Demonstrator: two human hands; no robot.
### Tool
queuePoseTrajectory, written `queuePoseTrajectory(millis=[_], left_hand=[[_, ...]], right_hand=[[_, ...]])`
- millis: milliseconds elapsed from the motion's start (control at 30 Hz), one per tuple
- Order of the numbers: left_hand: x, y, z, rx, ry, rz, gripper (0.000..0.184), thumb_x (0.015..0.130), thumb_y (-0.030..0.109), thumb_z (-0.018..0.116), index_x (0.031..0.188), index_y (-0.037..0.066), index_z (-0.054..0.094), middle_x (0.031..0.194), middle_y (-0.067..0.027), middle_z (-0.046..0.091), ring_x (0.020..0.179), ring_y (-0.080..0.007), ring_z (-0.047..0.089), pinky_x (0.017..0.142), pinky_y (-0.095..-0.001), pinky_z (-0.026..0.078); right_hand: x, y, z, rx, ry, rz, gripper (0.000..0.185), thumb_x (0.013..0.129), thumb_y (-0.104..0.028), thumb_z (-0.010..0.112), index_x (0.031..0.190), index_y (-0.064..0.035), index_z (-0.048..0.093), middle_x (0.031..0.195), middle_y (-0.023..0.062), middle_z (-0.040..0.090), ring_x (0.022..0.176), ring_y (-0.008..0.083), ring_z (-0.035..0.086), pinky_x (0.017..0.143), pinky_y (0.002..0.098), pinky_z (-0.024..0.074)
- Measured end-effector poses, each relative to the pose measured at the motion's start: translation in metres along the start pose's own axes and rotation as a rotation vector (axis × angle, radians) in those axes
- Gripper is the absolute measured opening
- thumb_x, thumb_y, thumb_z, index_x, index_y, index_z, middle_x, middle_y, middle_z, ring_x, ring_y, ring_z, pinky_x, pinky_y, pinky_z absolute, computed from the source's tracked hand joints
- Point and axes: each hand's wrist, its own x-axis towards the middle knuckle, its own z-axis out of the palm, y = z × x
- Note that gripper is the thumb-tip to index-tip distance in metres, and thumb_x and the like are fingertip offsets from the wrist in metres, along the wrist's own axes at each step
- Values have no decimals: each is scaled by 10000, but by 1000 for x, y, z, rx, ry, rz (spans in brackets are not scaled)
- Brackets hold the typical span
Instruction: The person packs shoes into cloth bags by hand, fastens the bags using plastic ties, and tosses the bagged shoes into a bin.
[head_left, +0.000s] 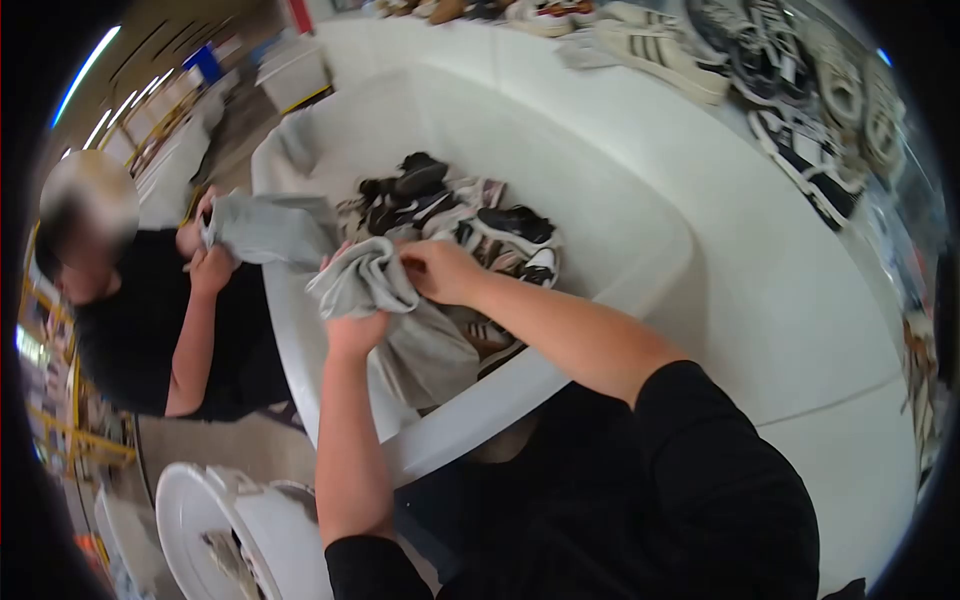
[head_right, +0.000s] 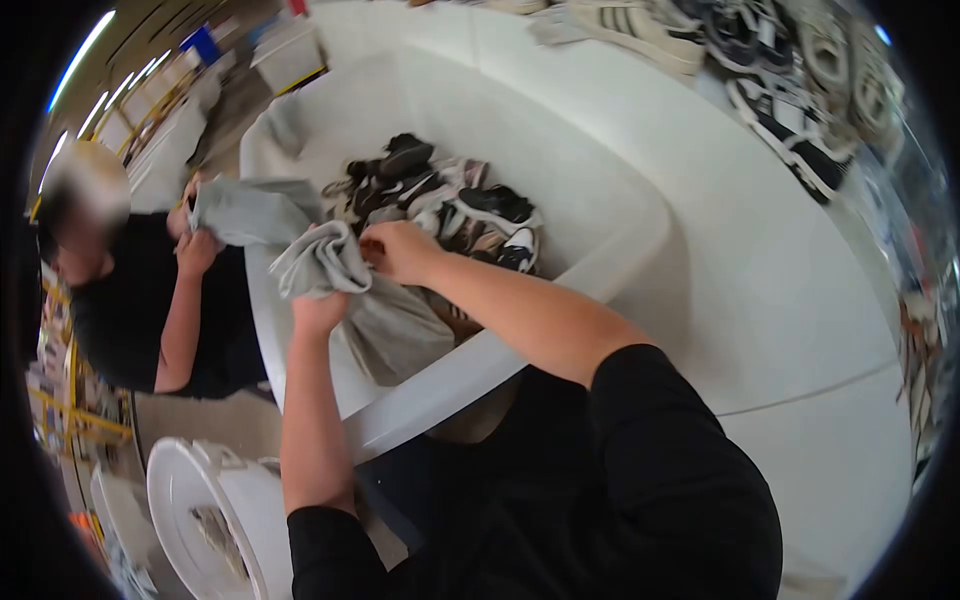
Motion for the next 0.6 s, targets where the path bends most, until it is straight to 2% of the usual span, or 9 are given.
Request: queuePoseTrajectory(millis=[133, 200, 233, 267, 333, 400, 467, 567, 600], left_hand=[[5, 17, -4, -31, -142, -137, 362, 768, 263, 718, 1101, 122, 702, 1083, -173, 712, 985, -354, 686, 831, -422, 546], [-1, 19, 2, -36, -226, -395, 418, 775, 244, 738, 1175, 141, 677, 1145, -162, 690, 1064, -337, 653, 908, -415, 518], [-4, 17, 5, -40, -267, -520, 450, 778, 234, 748, 1212, 150, 664, 1176, -157, 678, 1104, -328, 636, 946, -411, 504], [-9, 6, 10, -95, -274, -602, 412, 846, 237, 729, 1236, 136, 640, 1167, -133, 685, 1079, -302, 651, 942, -426, 502], [-17, -15, 27, -643, -40, -979, 330, 911, 249, 695, 1211, 121, 645, 1150, -114, 686, 1065, -287, 653, 934, -435, 502], [-7, -16, 21, -1128, 100, -1463, 277, 1025, 302, 586, 1178, 78, 643, 1132, -86, 684, 1042, -264, 654, 923, -438, 507], [-18, -38, 30, -1353, 125, -1523, 317, 1022, 332, 597, 1223, 87, 609, 1174, -88, 669, 1090, -264, 638, 949, -436, 499], [-14, -26, 18, -1526, 171, -1553, 373, 1047, 379, 533, 1233, 60, 584, 1206, -126, 653, 1118, -291, 631, 994, -465, 485], [-7, -15, 10, -1537, 182, -1578, 388, 1056, 388, 504, 1220, 47, 586, 1200, -136, 653, 1108, -303, 631, 995, -480, 485]], right_hand=[[-7, -1, -1, -56, -38, -6, 211, 765, -151, 716, 948, -47, 696, 873, 186, 709, 836, 391, 683, 725, 430, 543], [-9, -3, 1, 11, -127, 71, 180, 789, -134, 692, 936, -29, 692, 864, 201, 709, 839, 396, 682, 724, 433, 541], [-8, 2, 9, 37, -54, -46, 209, 821, -135, 683, 1004, -34, 689, 856, 182, 713, 817, 376, 688, 709, 426, 540], [-9, 7, 15, 83, -22, 14, 242, 830, -151, 695, 1046, -43, 684, 872, 163, 716, 800, 355, 689, 702, 416, 541], [-9, -18, 7, 26, 44, 110, 279, 859, -186, 713, 1114, -82, 668, 912, 95, 701, 783, 293, 685, 691, 389, 545], [-18, -23, 6, -11, -22, -89, 226, 874, -137, 708, 1089, -71, 676, 908, 88, 678, 781, 260, 678, 708, 360, 544], [-25, -25, 13, -90, -127, -323, 185, 842, -128, 729, 1015, -87, 675, 927, 54, 660, 848, 242, 665, 720, 361, 550], [-32, -39, 23, -180, -232, -492, 202, 806, -143, 747, 996, -113, 684, 971, 33, 662, 896, 247, 648, 726, 374, 551], [-32, -37, 26, -247, -284, -491, 200, 812, -162, 723, 1008, -143, 685, 987, 0, 619, 991, 206, 632, 741, 373, 564]])
